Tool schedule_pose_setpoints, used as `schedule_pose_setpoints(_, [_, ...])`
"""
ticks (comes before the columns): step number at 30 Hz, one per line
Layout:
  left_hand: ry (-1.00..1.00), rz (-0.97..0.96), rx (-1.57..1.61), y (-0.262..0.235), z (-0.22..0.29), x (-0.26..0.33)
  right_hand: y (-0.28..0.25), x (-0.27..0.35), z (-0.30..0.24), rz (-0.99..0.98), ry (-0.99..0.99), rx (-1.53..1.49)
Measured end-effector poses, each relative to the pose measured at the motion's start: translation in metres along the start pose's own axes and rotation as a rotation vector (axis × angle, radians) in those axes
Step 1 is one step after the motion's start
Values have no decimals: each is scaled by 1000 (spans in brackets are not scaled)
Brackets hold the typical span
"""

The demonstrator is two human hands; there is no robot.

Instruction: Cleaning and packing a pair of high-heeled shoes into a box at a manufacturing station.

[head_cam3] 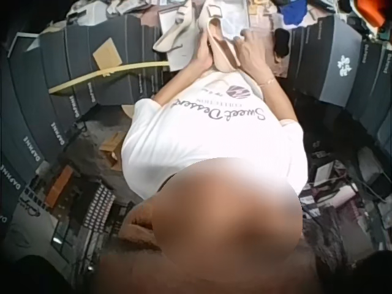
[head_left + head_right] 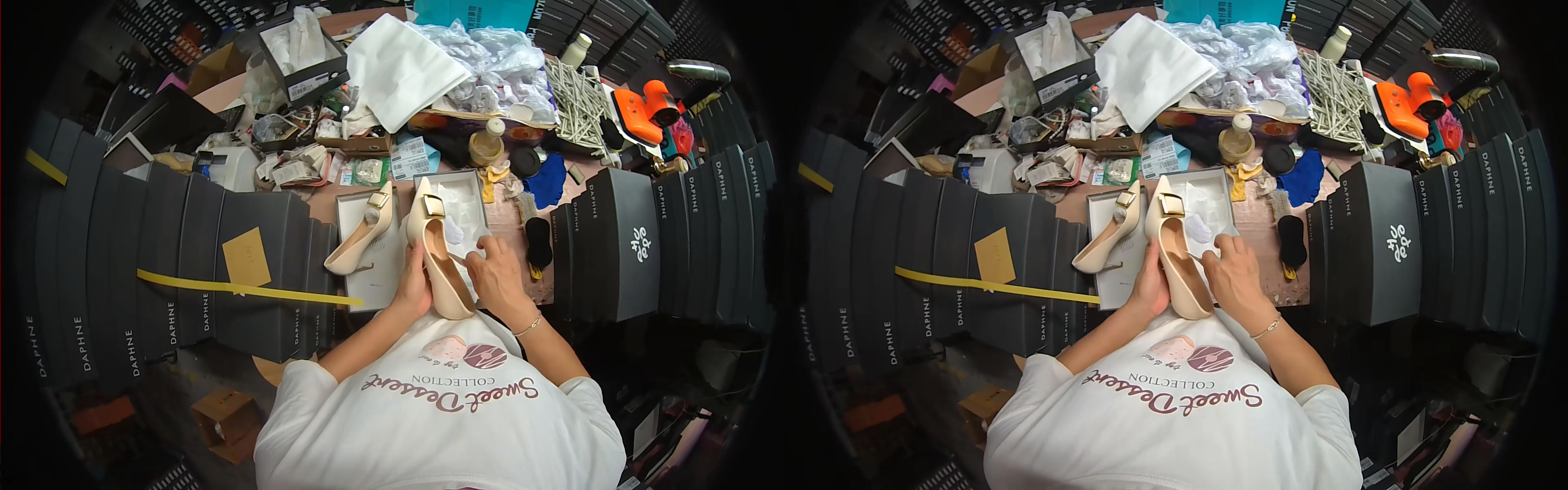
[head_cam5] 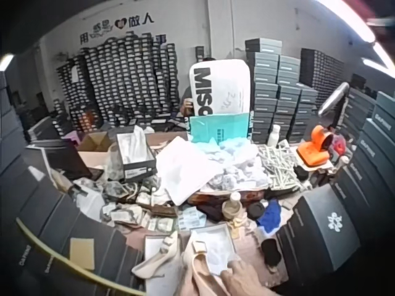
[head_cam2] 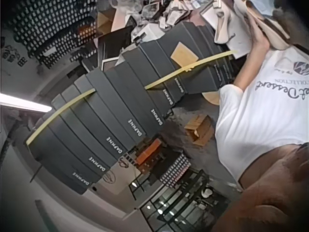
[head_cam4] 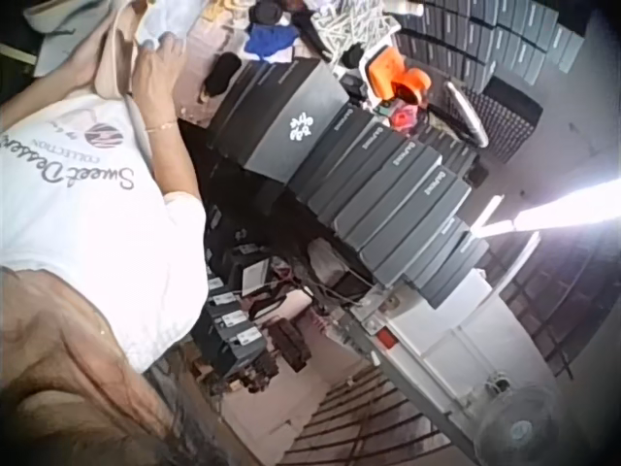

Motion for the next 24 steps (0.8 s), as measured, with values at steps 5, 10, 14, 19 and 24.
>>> schedule_pose_setpoints(5, [-28,-81,-25,2,-3,-1,42,-6,-13,-229,-16,-280])
schedule_pose_setpoints(10, [-131,-18,63,6,-11,5,84,-29,-10,-181,47,-232])
schedule_pose_setpoints(14, [-100,-34,73,-4,-4,5,68,-29,-17,-147,-27,-347])
schedule_pose_setpoints(19, [-95,15,5,-5,-8,5,87,-54,20,-361,-30,-673])
schedule_pose_setpoints(24, [-255,-45,81,-16,0,-1,134,-31,86,-319,-29,-241])
Point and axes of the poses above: each hand's wrist, its own x-axis away from the middle knuckle, its own y-axis out of the palm, z = x × y, the point moved 5 cm from there along -x, towards the middle knuckle, and after that the axes turned 3 degrees about -y, right-handed, at the moved point
